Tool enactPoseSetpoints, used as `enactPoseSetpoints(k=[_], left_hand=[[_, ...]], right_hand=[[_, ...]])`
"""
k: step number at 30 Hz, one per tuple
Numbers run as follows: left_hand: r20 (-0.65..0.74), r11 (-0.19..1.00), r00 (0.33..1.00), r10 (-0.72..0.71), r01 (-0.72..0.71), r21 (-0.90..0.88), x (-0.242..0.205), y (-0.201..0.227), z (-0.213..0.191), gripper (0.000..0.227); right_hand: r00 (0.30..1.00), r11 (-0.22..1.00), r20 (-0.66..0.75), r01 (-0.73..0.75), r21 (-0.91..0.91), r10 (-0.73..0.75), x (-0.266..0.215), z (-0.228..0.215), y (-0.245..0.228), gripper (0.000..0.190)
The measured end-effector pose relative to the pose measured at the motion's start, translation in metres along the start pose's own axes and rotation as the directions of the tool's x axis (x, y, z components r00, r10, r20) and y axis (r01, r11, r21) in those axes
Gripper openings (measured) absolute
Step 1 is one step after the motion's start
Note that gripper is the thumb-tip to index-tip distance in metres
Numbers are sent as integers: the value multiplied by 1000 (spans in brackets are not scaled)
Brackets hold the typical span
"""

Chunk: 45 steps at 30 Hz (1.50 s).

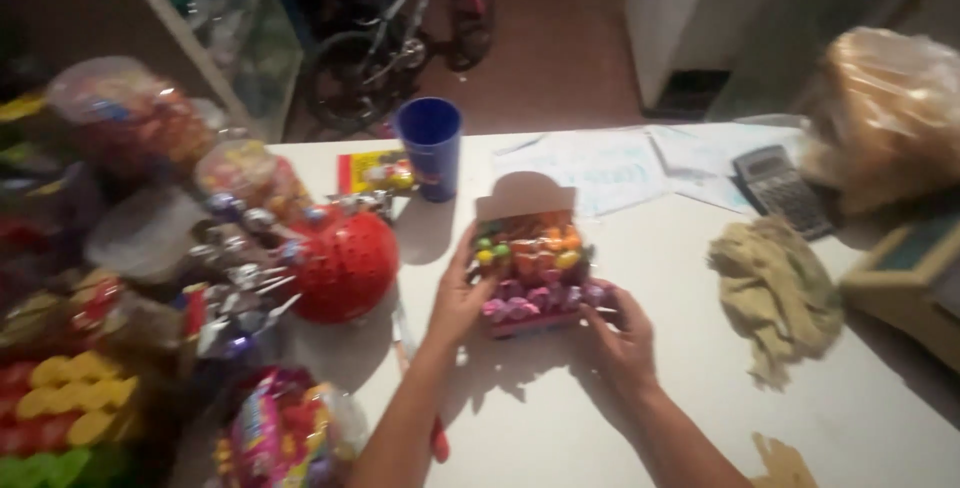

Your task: The person is organizing various candies on a table, specifically placing lollipops into a red circular holder and putting other candies into containers.

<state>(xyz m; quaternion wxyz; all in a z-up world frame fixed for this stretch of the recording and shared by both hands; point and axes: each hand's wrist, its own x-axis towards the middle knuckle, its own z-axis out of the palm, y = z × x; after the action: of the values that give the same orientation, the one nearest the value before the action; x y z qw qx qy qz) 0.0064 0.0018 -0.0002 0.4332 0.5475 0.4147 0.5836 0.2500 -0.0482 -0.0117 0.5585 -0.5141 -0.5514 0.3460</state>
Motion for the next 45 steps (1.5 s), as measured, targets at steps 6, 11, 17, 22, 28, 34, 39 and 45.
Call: enactPoseSetpoints(k=[6, 11, 17, 22, 28, 34, 39, 45], left_hand=[[-34, 992, 999, -29, 33, 124, -4, 28, 4, 74], [-23, 976, 999, -44, 48, 210, -6, 44, 4, 79], [38, 954, 998, 56, -65, 293, -2, 26, 6, 79], [16, 967, 994, -113, 106, 233, -7, 48, 6, 79], [-29, 959, 991, -132, 135, 249, -13, 44, 9, 73], [-65, 908, 997, 41, -10, 420, -39, 34, -5, 57], [-24, 766, 957, 288, -215, 606, -63, 69, -24, 19], [53, 608, 973, 225, -183, 772, -69, 28, -25, 17]], right_hand=[[955, 948, -51, -283, 148, 293, -18, 21, -87, 35], [924, 930, -111, -363, 53, 366, -28, 36, -127, 32], [996, 995, -86, 6, -99, -14, -14, 5, -30, 32], [882, 917, -264, 399, -26, -391, -7, -5, -1, 17], [891, 877, -175, 448, 177, -419, -21, 4, -61, 33], [715, 730, 148, 671, 131, -684, -7, 52, -97, 45], [669, 703, 218, 690, 171, -710, 23, 130, -144, 37], [598, 652, 315, 752, 96, -737, 50, 185, -159, 39]])
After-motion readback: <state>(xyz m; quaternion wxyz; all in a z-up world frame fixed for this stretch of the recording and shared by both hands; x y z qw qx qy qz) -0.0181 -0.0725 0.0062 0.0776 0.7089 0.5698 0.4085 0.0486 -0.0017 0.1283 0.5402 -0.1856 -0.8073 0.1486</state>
